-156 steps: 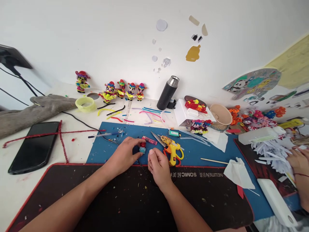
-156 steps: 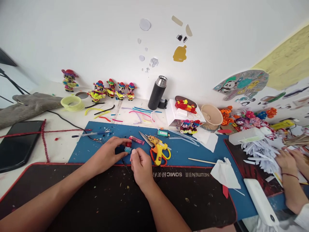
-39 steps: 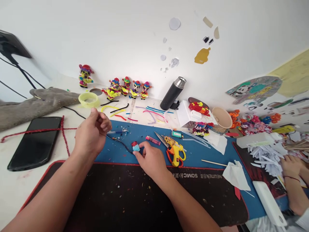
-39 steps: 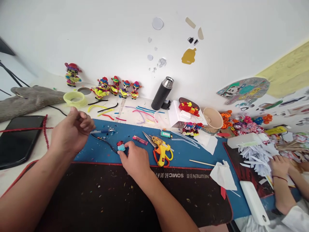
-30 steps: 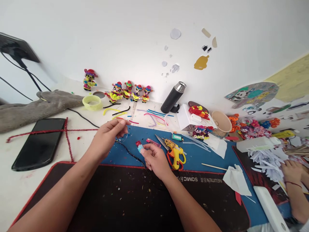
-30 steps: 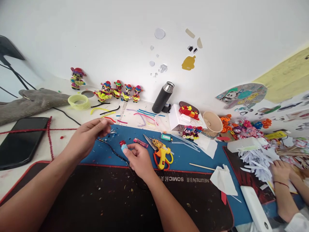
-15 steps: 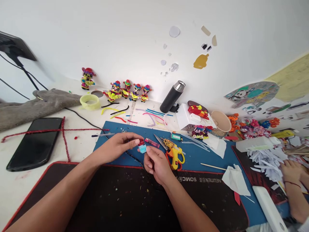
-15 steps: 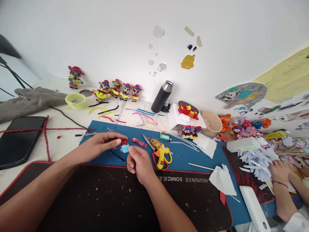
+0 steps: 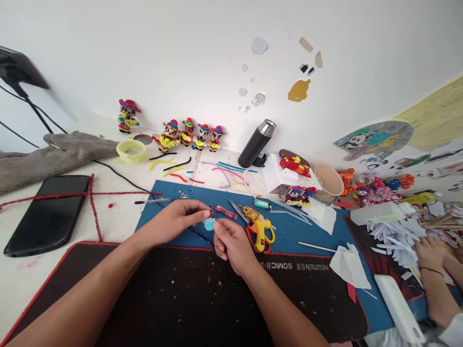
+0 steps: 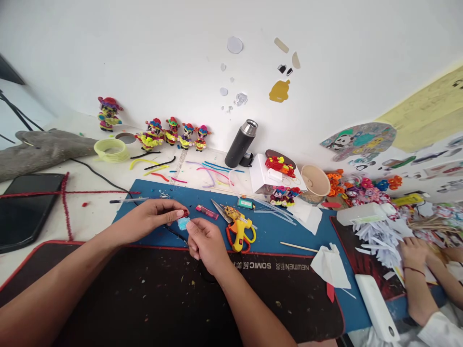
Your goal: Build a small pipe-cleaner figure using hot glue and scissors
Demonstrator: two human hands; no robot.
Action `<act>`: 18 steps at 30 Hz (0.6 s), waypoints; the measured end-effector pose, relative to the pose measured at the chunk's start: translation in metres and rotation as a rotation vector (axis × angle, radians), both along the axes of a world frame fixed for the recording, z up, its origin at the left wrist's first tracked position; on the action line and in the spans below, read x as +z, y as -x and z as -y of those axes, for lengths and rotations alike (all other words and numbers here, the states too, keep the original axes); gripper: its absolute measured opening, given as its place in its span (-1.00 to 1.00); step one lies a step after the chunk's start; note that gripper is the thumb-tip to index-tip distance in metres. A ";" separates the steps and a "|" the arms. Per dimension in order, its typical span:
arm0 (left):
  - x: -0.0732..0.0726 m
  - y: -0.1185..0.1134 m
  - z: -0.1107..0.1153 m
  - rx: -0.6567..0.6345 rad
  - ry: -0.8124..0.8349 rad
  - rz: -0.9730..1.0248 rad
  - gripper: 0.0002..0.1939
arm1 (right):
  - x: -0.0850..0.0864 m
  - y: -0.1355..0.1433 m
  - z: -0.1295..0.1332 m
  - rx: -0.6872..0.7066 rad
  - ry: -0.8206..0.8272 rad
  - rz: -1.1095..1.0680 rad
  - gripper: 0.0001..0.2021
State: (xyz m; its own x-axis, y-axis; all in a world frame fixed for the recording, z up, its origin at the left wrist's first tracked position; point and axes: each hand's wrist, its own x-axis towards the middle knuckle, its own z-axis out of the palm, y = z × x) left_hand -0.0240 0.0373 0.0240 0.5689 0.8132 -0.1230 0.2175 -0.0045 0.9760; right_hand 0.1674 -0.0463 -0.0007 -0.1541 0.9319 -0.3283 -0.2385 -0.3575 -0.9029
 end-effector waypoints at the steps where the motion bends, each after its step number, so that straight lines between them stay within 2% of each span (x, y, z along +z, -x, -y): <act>1: 0.000 0.000 0.000 -0.006 0.003 -0.001 -0.61 | -0.001 0.000 0.000 0.005 0.004 0.004 -0.56; 5: -0.004 0.001 0.000 0.054 -0.012 0.023 -0.55 | -0.002 0.000 0.001 -0.036 -0.003 0.030 -0.56; 9: -0.007 0.001 0.003 0.033 -0.139 0.025 -0.45 | -0.001 -0.001 0.001 -0.126 -0.003 0.041 -0.55; 18: -0.016 -0.008 0.011 -0.055 -0.533 -0.167 -0.64 | -0.003 -0.003 0.004 -0.157 0.007 0.060 -0.52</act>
State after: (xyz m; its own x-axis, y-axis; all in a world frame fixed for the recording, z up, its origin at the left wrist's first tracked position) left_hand -0.0161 0.0263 0.0084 0.6205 0.7569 0.2051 0.3539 -0.5037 0.7881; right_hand 0.1706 -0.0501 -0.0041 0.0129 0.9407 -0.3389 -0.2380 -0.3263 -0.9148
